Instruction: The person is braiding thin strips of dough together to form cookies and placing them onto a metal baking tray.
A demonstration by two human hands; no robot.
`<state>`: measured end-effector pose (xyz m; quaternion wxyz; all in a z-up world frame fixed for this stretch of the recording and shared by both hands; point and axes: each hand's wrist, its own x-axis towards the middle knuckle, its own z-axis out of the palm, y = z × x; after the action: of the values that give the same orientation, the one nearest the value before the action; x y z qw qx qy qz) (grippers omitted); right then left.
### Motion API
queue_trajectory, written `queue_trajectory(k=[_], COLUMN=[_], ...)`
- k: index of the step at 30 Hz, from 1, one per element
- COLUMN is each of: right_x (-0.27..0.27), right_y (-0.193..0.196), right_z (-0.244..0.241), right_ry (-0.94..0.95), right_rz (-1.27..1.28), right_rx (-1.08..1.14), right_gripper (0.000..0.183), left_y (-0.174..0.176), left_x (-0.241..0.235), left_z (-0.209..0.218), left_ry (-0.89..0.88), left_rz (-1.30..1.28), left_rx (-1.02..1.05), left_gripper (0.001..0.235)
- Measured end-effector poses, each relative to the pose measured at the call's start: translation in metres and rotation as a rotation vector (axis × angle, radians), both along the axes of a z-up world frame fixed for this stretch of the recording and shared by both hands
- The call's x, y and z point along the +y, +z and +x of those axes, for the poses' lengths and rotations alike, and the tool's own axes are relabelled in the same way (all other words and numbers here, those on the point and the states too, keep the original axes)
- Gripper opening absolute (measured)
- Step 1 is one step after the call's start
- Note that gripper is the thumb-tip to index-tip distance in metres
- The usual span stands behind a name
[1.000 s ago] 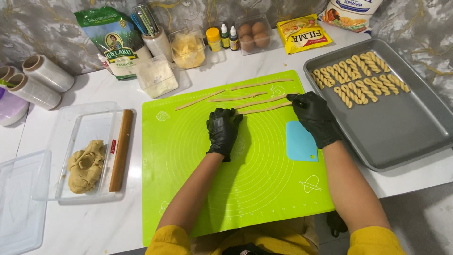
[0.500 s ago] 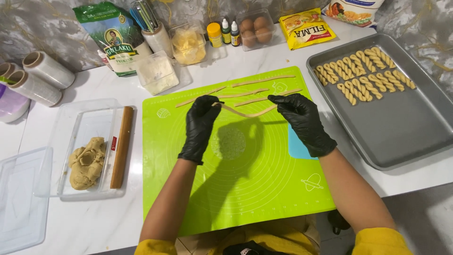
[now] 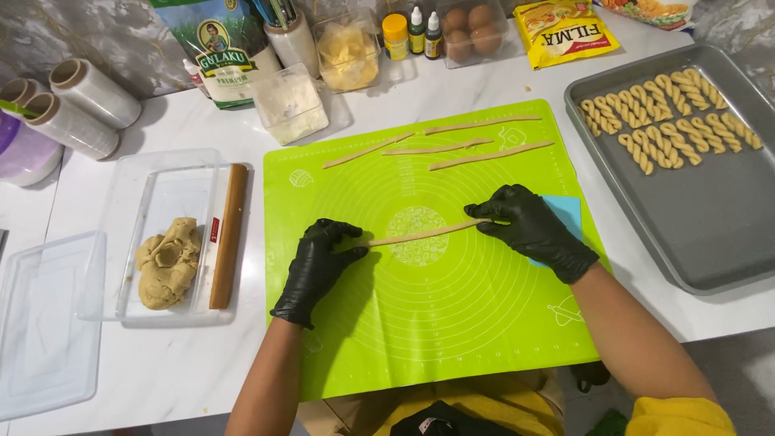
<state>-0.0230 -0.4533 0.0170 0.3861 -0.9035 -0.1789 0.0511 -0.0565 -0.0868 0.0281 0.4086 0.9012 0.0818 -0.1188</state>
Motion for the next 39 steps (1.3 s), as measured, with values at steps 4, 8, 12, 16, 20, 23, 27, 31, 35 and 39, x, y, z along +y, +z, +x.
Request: queue_trajectory(k=[4,8,12,16,20,23,27,31,35,39], right_x=[-0.003,-0.003,-0.003,-0.002,-0.004,-0.004,-0.001,0.001,0.004,0.003], right_y=[-0.009,-0.015,-0.013,-0.022,-0.047,-0.048,-0.056,-0.058,-0.055,-0.064], right_z=[0.006,0.011,0.013,0.011,0.016,0.016,0.016,0.016,0.013,0.018], right_ry=[0.017,0.036,0.09,0.073,0.059,0.058,0.056,0.044,0.011,0.031], right_rz=[0.007,0.054,0.0,-0.024,0.001,-0.023,-0.028,0.006,0.071,-0.006], right_rx=[0.037,0.068,0.008,-0.001,-0.033,-0.066,-0.124,-0.101,-0.06,-0.079], right_gripper=[0.028,0.022,0.019,0.028,0.022,0.021,0.021,0.02,0.021,0.02], left_y=[0.001,-0.022,-0.029,-0.029,-0.034,-0.043,-0.057,-0.049,-0.044,-0.045], left_x=[0.006,0.011,0.014,0.01,0.01,0.013,0.012,0.009,0.004,-0.001], left_z=[-0.006,-0.001,0.002,0.0,0.001,0.0,0.002,0.002,0.001,0.002], left_ry=[-0.142,-0.161,-0.222,-0.268,-0.239,-0.202,-0.19,-0.208,-0.17,-0.187], left_rz=[-0.103,-0.109,0.0,0.04,-0.011,-0.025,-0.049,-0.026,-0.09,-0.082], left_rx=[-0.141,-0.245,-0.33,-0.48,-0.467,-0.425,-0.392,-0.399,-0.375,-0.346], left_gripper=[0.031,0.021,0.019,0.021,0.018,0.018,0.014,0.014,0.014,0.013])
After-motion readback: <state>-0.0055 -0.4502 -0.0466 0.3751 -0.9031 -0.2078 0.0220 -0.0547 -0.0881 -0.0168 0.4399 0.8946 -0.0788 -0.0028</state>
